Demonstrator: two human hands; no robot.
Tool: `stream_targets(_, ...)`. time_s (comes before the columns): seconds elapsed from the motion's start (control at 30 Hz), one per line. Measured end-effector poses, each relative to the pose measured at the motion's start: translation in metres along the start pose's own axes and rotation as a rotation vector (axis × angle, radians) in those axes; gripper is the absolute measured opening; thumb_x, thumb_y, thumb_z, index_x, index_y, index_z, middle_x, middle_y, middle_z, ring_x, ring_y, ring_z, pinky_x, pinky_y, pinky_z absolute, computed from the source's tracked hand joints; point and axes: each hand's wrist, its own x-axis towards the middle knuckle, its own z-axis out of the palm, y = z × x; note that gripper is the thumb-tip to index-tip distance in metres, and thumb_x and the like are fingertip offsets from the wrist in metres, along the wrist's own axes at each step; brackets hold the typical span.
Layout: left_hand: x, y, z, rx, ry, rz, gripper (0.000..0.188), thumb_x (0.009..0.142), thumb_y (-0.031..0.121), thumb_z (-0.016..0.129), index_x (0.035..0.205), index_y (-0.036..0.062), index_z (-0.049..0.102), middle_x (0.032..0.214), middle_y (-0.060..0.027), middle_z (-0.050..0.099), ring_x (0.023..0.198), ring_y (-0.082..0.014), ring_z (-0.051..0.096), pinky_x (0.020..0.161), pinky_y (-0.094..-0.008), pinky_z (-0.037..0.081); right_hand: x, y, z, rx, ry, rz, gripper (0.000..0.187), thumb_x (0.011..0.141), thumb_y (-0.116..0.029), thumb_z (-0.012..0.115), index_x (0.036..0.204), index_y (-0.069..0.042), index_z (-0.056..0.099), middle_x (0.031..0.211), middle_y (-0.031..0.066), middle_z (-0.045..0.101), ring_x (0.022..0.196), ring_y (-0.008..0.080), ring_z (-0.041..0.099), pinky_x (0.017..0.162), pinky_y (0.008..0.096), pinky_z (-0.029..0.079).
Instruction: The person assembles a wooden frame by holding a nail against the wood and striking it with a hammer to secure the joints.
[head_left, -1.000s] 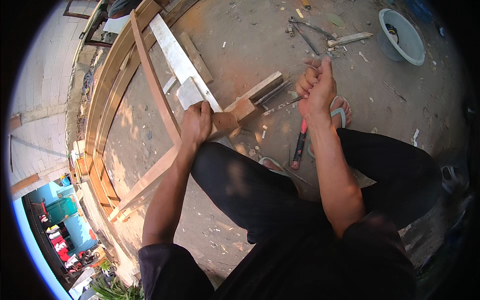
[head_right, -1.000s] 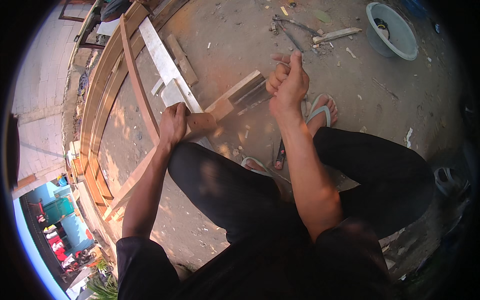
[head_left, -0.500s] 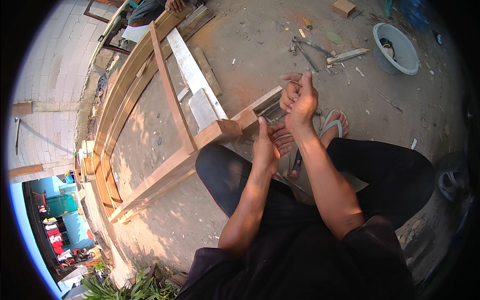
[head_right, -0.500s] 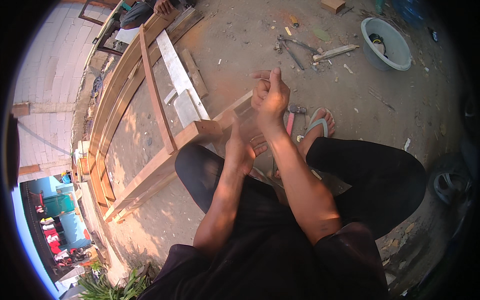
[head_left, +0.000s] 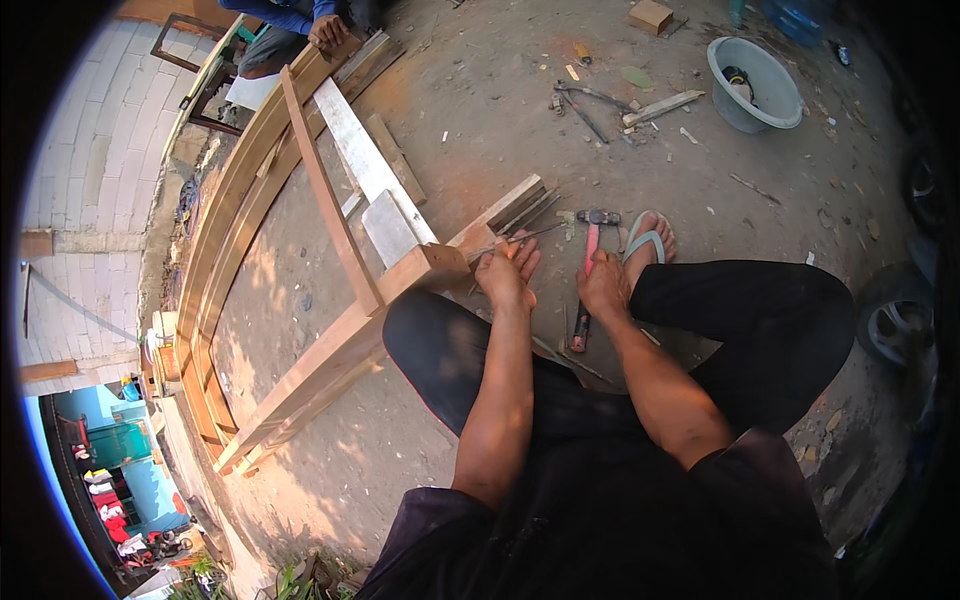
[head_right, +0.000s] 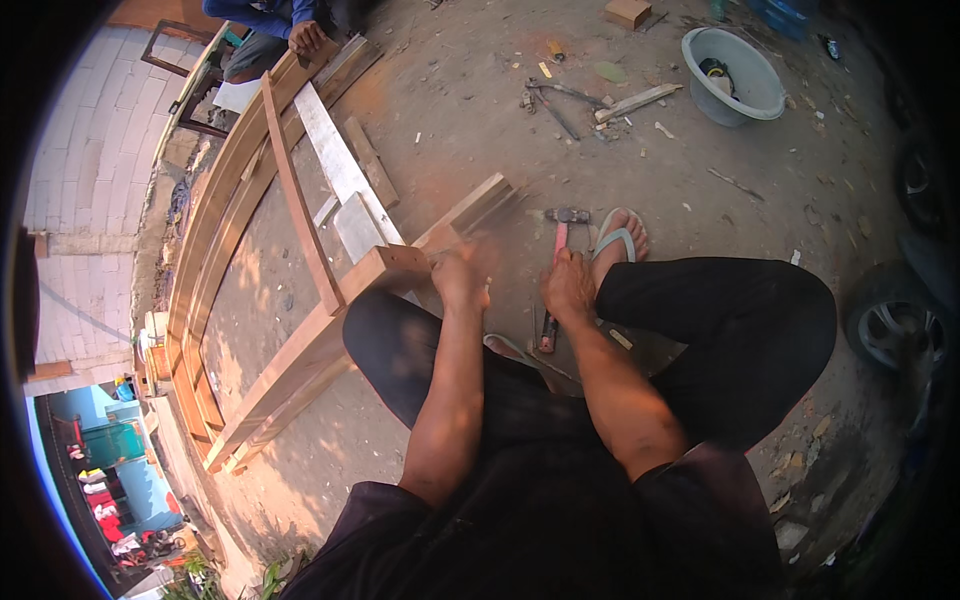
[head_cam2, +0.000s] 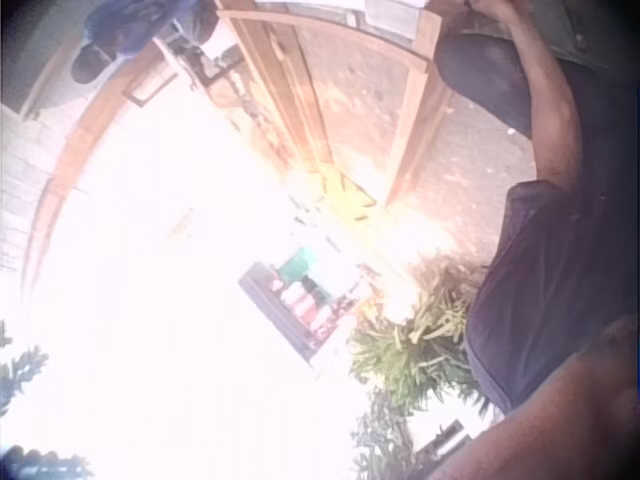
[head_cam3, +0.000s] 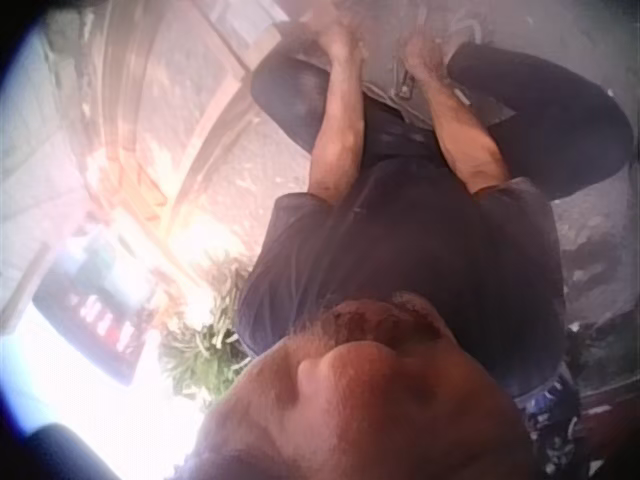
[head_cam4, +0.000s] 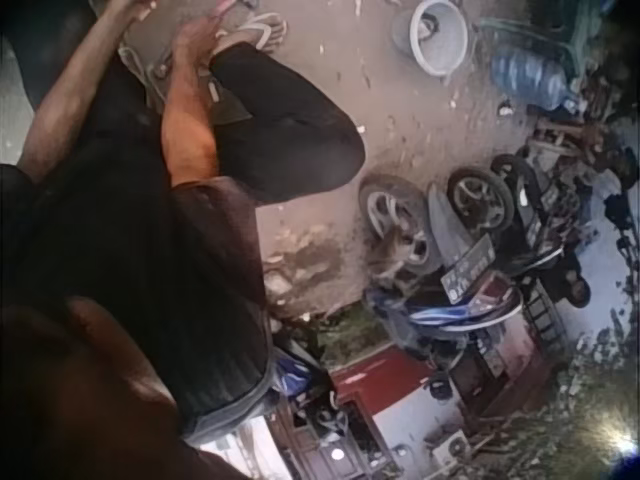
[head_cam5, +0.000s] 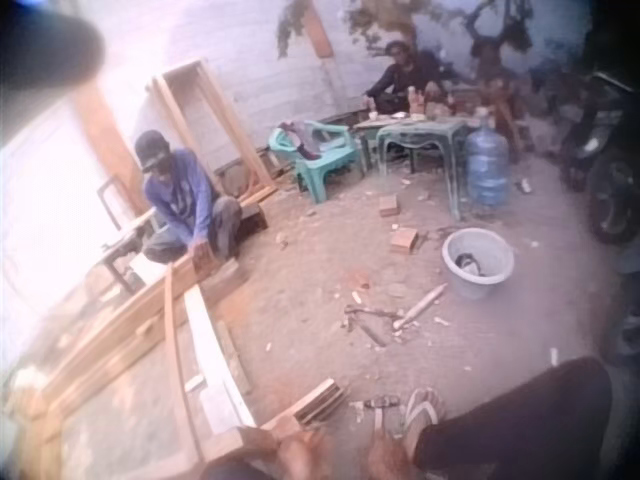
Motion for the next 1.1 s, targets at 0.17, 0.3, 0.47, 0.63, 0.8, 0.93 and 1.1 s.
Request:
stream_targets(0.17,0.000,0.010,-0.001,-0.020,0.055,0.055,0.022,0.104,0.014,0.048,0.111,-0.0065,0.051,0.107,-0.0227,0.069,0.090,-0.0322,0.073,0.069,-0.0375,0.065,-0.023,-0.006,0.030,-0.137,-0.154,-0.010,0.070,0.087,-0.038,0.068,0.135,0.003,0.038,0.115,0.0231,0.065,0.109,0.0386,0.065,0.093,0.0489,0.052)
stream_targets(0.3,0.003,0.019,-0.001,-0.069,0.123,0.070,0.023,0.104,0.015,0.049,0.110,-0.0073,0.052,0.103,-0.0224,0.069,0.088,-0.0315,0.073,0.068,-0.0366,0.065,-0.021,-0.013,0.015,-0.141,-0.365,0.085,0.071,0.087,-0.038,0.068,0.135,0.005,0.038,0.123,0.0242,0.064,0.113,0.0386,0.064,0.094,0.0469,0.052)
stream_targets(0.47,-0.001,0.013,0.005,-0.074,0.159,0.082,0.025,0.104,0.016,0.050,0.107,-0.0083,0.052,0.101,-0.0232,0.069,0.085,-0.0309,0.073,0.066,-0.0350,0.065,-0.012,-0.001,0.025,-0.188,-0.313,0.080,0.073,0.087,-0.039,0.068,0.134,0.007,0.037,0.120,0.0230,0.066,0.110,0.0373,0.066,0.091,0.0465,0.054)
stream_targets(0.63,0.005,0.013,-0.003,-0.112,0.115,0.123,0.026,0.104,0.016,0.051,0.105,-0.0103,0.051,0.097,-0.0241,0.068,0.083,-0.0304,0.073,0.065,-0.0337,0.065,-0.012,-0.003,0.030,-0.202,-0.321,0.070,0.071,0.088,-0.039,0.067,0.133,0.008,0.037,0.117,0.0229,0.067,0.109,0.0371,0.067,0.091,0.0461,0.054)
stream_targets(0.8,0.001,0.010,0.003,-0.064,0.175,0.104,0.027,0.103,0.015,0.052,0.105,-0.0110,0.049,0.098,-0.0258,0.067,0.083,-0.0322,0.073,0.067,-0.0353,0.066,-0.012,-0.001,0.028,-0.185,-0.314,0.090,0.069,0.088,-0.037,0.067,0.131,0.007,0.038,0.116,0.0239,0.067,0.108,0.0376,0.067,0.091,0.0457,0.054)
stream_targets(0.93,0.003,0.012,0.001,-0.085,0.159,0.080,0.027,0.103,0.015,0.053,0.105,-0.0115,0.047,0.099,-0.0281,0.066,0.084,-0.0342,0.072,0.069,-0.0366,0.066,-0.013,0.000,0.029,-0.178,-0.310,0.068,0.067,0.088,-0.036,0.067,0.131,0.007,0.038,0.116,0.0244,0.067,0.108,0.0381,0.067,0.092,0.0463,0.054)
stream_targets(1.1,0.002,0.015,0.005,-0.057,0.228,0.103,0.027,0.103,0.015,0.052,0.105,-0.0119,0.048,0.099,-0.0284,0.066,0.085,-0.0347,0.072,0.069,-0.0365,0.066,-0.013,-0.003,0.024,-0.153,-0.328,0.081,0.067,0.087,-0.035,0.067,0.131,0.005,0.038,0.116,0.0256,0.067,0.108,0.0390,0.066,0.092,0.0469,0.053)
